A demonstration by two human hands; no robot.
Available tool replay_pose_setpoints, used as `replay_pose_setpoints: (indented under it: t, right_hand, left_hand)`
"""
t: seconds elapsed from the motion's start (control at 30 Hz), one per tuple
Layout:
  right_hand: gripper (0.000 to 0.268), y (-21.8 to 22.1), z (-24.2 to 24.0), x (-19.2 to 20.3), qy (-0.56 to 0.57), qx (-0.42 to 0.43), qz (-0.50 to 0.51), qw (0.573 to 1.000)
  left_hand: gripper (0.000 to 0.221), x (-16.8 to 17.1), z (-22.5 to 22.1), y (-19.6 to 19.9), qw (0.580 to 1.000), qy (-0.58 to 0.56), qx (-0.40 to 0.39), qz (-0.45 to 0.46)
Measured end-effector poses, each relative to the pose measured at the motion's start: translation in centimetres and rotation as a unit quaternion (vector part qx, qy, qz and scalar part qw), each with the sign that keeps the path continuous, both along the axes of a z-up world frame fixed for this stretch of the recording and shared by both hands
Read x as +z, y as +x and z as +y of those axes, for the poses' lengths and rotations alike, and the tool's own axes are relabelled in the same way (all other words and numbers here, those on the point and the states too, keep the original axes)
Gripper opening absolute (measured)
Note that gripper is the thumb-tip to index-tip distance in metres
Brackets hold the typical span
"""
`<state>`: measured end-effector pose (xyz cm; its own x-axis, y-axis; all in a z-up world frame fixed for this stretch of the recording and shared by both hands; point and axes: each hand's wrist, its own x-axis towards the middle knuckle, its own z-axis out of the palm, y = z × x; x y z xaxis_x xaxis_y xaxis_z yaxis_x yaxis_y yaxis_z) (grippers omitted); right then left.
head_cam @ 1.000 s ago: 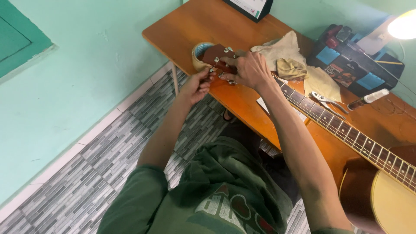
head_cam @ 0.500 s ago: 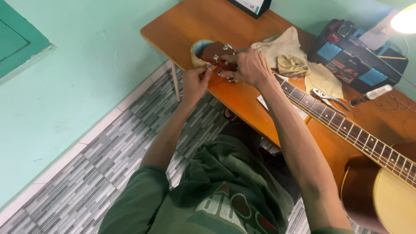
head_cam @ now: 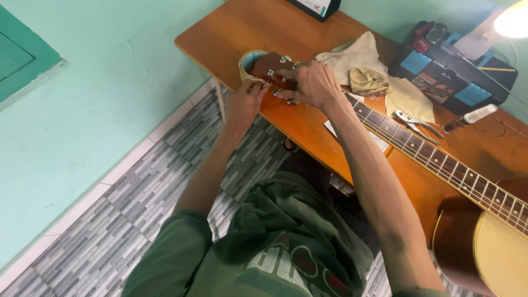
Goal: Winding a guitar string around the tuning peg and adjusting the tension for initial tuning.
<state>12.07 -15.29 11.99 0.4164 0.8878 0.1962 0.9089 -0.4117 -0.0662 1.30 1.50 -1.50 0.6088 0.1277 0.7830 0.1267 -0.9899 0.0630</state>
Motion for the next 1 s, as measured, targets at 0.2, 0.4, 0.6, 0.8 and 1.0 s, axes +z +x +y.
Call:
replay_pose_setpoints:
  t: [0.2,0.4,0.6,0.8,1.0]
  right_hand:
    - [0.024,-0.6,0.1,0.6,0.024,0.021,0.016,0.999]
    - [0.027,0.4,0.1,-0.6,0.03,0.007,-0.007,0.999]
    - [0.029,-0.3,-0.4,0.6,0.043,0.04,0.055,0.997]
    - [0.04,0.3,-0.5,0.1,0.048,0.048,0.062,0.996]
    - [0.03,1.1,-0.1,-1.0,0.019,0.006,-0.034,0.999]
  left_hand:
    - [0.035,0.9,-0.1,-0.4,0.462,-0.85,-0.253,0.012]
    - [0.033,-0.2,0.3,0.2,0.969,-0.242,-0.023,0.05]
    - [0.057,1.4,0.0,0.3,0.934,-0.327,-0.139,-0.028]
    - [0.039,0.9,-0.4,-0.1,0.768,-0.632,-0.082,0.063]
    - [0.042,-0.4,0.8,0.7,0.992,-0.046,0.015,0.118]
